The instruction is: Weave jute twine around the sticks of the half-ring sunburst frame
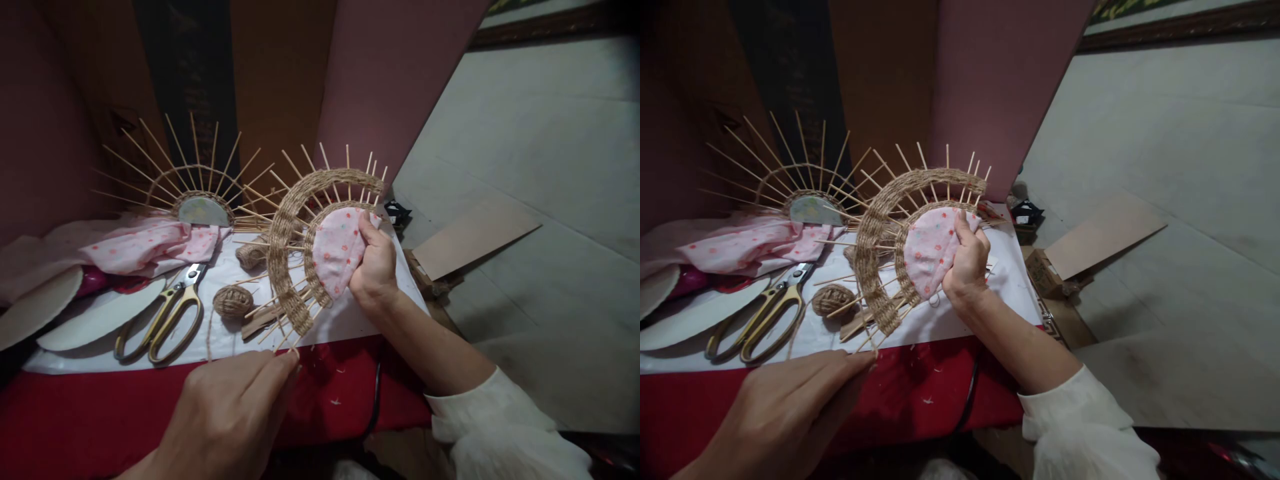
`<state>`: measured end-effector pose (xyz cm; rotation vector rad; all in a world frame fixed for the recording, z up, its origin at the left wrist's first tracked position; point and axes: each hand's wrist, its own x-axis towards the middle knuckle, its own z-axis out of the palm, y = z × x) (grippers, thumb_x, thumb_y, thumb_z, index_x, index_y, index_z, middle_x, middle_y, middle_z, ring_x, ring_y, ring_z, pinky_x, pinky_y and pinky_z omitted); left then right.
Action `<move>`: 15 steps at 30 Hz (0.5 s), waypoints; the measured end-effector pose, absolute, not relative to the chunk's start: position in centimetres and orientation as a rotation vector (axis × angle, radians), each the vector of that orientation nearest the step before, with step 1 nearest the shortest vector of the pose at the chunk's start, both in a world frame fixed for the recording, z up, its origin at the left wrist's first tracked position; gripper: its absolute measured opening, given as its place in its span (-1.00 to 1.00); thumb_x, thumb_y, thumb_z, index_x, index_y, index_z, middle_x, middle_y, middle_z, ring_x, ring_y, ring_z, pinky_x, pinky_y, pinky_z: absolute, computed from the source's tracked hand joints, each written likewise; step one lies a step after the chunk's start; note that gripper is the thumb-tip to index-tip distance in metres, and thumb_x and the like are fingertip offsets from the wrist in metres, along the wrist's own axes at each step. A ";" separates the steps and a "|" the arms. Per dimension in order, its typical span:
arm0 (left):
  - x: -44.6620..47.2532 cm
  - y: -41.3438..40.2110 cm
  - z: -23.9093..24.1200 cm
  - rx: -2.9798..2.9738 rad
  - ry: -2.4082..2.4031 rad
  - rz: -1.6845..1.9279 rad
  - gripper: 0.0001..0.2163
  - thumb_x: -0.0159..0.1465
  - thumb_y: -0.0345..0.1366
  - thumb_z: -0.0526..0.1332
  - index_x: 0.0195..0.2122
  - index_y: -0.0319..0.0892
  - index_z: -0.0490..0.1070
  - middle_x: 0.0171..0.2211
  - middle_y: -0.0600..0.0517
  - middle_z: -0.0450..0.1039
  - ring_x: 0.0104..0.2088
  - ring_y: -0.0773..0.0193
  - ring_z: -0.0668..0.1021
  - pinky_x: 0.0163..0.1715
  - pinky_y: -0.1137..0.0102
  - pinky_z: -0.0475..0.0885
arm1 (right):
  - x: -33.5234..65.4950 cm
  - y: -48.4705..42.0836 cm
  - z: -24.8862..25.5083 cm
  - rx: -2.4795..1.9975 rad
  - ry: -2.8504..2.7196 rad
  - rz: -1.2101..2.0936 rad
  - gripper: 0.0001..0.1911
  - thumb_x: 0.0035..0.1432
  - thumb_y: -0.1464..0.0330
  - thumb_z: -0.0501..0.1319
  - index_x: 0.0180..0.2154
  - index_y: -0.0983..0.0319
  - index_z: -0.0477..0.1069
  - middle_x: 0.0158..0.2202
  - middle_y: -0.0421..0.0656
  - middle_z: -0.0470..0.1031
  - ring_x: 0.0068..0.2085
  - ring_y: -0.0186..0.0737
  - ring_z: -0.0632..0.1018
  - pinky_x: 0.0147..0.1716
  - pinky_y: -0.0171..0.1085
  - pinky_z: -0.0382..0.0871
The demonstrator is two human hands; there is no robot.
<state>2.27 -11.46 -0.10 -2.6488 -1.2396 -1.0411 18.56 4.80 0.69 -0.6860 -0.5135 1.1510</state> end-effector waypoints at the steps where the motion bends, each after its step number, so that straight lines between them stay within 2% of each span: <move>1: 2.5 -11.4 -0.3 -2.638 -1.220 -1.053 -0.83 0.25 -0.48 0.05 -0.21 -0.25 0.40 -0.60 0.07 0.40 -0.62 0.36 0.45 -0.58 0.49 0.38 | 18.5 4.7 0.8 -0.688 -0.515 1.150 -0.86 0.00 0.35 0.27 -0.35 0.24 0.38 -0.37 -0.23 0.51 -0.28 -0.27 0.54 -0.08 -0.15 0.42; 8: 3.5 -11.4 -2.0 -2.604 -1.092 -1.021 -0.68 0.19 -0.57 0.04 -0.02 -0.46 0.29 -0.58 -0.03 0.41 -0.59 0.29 0.46 -0.61 0.43 0.41 | 18.7 4.6 1.1 -0.667 -0.510 1.097 -0.86 0.01 0.31 0.27 -0.41 0.22 0.36 -0.45 -0.26 0.47 -0.31 -0.27 0.53 -0.12 -0.17 0.44; 15: 3.5 -11.1 -4.2 -2.490 -1.181 -1.002 -0.68 0.22 -0.57 0.04 0.01 -0.42 0.29 -0.62 0.05 0.36 -0.65 0.33 0.42 -0.66 0.47 0.33 | 19.4 5.6 0.3 -0.678 -0.490 1.117 -0.85 0.01 0.29 0.27 -0.40 0.21 0.36 -0.39 -0.24 0.51 -0.27 -0.28 0.56 -0.13 -0.22 0.46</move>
